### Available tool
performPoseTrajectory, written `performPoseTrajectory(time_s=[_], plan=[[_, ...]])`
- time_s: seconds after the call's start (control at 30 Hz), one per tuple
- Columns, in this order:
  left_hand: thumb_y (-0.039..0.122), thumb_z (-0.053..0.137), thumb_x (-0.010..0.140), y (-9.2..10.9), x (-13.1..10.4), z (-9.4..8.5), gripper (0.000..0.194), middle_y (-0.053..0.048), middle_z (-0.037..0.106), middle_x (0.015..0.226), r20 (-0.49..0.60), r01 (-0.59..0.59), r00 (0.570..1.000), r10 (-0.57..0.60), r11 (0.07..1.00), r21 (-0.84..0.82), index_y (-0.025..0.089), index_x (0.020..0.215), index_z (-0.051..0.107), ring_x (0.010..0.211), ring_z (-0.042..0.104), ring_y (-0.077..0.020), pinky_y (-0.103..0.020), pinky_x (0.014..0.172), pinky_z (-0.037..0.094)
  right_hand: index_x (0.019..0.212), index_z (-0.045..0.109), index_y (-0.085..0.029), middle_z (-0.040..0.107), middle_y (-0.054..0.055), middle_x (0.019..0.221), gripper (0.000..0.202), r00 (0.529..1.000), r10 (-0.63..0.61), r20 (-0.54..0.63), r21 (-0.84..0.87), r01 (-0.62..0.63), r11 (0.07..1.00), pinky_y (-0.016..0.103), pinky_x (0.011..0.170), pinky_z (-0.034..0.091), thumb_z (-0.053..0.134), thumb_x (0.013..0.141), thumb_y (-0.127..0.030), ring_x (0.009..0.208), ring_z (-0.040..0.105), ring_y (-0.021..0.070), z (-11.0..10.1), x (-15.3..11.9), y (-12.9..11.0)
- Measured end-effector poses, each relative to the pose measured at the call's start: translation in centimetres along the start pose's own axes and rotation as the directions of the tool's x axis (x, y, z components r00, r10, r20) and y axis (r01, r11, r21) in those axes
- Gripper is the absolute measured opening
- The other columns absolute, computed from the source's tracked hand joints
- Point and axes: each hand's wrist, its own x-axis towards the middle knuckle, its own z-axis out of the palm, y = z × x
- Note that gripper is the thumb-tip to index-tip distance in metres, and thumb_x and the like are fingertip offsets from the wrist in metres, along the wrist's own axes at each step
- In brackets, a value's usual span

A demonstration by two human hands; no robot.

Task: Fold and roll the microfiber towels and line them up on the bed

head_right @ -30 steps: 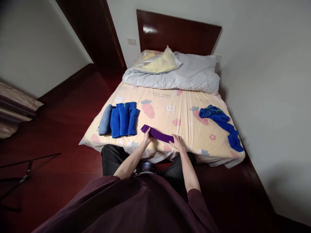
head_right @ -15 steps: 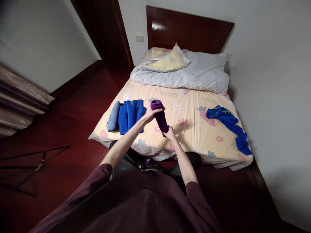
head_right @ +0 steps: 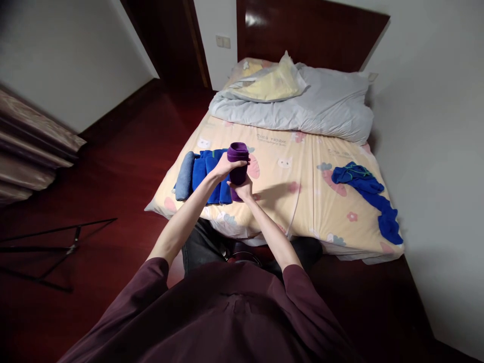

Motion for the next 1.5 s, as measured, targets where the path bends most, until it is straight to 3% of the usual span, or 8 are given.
performPoseTrajectory(time_s=[0.13,0.3,0.6,0.83,1.27,1.37,1.5], plan=[[0.030,0.096,0.063,-0.9,-0.4,-1.5,0.051,-0.017,0.081,0.104,-0.011,0.001,1.000,-0.001,0.999,0.043,0.008,0.106,0.078,0.103,0.079,-0.0342,-0.057,0.107,0.057,0.119,0.065,-0.013,0.079,0.009,0.111,0.056,0.998,0.058,0.029,-0.054,-0.056,0.997,0.036,0.096,0.062,0.092,0.073,-0.029,0.097,0.073,0.0211,1.1,0.2,-0.3],[0.033,0.098,0.063,-1.4,-0.4,-2.6,0.051,-0.019,0.080,0.111,-0.005,-0.034,0.999,0.034,0.999,0.030,0.009,0.105,0.079,0.106,0.078,-0.0338,-0.054,0.107,0.057,0.118,0.067,-0.013,0.080,0.009,0.105,0.058,0.997,0.081,0.015,-0.068,-0.080,0.994,0.037,0.093,0.062,0.095,0.070,-0.028,0.099,0.074,0.0247,1.5,0.0,0.1],[0.038,0.099,0.063,-1.9,0.0,-2.9,0.054,-0.019,0.080,0.111,-0.011,-0.028,1.000,0.029,0.998,0.049,0.010,0.106,0.079,0.106,0.077,-0.0329,-0.052,0.107,0.057,0.118,0.067,-0.016,0.080,0.011,0.107,0.063,0.996,0.093,-0.008,-0.056,-0.093,0.994,0.039,0.094,0.063,0.097,0.067,-0.038,0.103,0.074,0.0276,1.8,0.2,0.5],[0.039,0.098,0.064,-1.8,-0.1,-3.2,0.057,-0.018,0.080,0.113,-0.013,-0.019,1.000,0.019,0.999,0.042,0.008,0.108,0.079,0.108,0.077,-0.0327,-0.051,0.107,0.057,0.121,0.066,-0.016,0.079,0.007,0.104,0.063,0.998,0.062,-0.016,-0.049,-0.062,0.997,0.039,0.091,0.063,0.094,0.067,-0.031,0.099,0.075,0.0249,1.8,0.1,0.4],[0.043,0.094,0.068,-2.4,0.4,-4.2,0.063,-0.021,0.078,0.119,0.003,-0.011,1.000,0.011,0.995,0.102,0.006,0.115,0.076,0.112,0.076,-0.0333,-0.051,0.107,0.056,0.125,0.067,-0.014,0.079,0.010,0.107,0.061,0.999,0.039,0.019,-0.093,-0.038,0.995,0.039,0.095,0.062,0.092,0.071,-0.026,0.105,0.074,0.0287,2.2,0.4,0.3],[0.045,0.096,0.066,-3.0,0.6,-5.1,0.084,-0.023,0.070,0.138,-0.025,-0.025,0.999,0.032,0.969,0.247,0.007,0.135,0.068,0.132,0.066,-0.0382,-0.055,0.118,0.048,0.139,0.059,-0.010,0.076,0.013,0.116,0.079,0.999,0.014,0.028,-0.123,-0.011,0.992,0.039,0.100,0.061,0.094,0.073,-0.032,0.111,0.071,0.0278,2.1,0.4,0.3],[0.047,0.105,0.051,-5.3,-1.6,-7.6,0.144,-0.027,0.023,0.175,-0.228,0.048,0.970,0.089,0.844,0.534,0.009,0.167,0.030,0.165,0.018,-0.0424,-0.054,0.136,0.017,0.161,0.034,-0.016,0.052,0.019,0.156,0.116,0.995,-0.081,-0.062,-0.112,0.073,0.991,0.044,0.117,0.050,0.097,0.067,-0.040,0.137,0.057,0.0281,0.9,-0.3,1.7]])
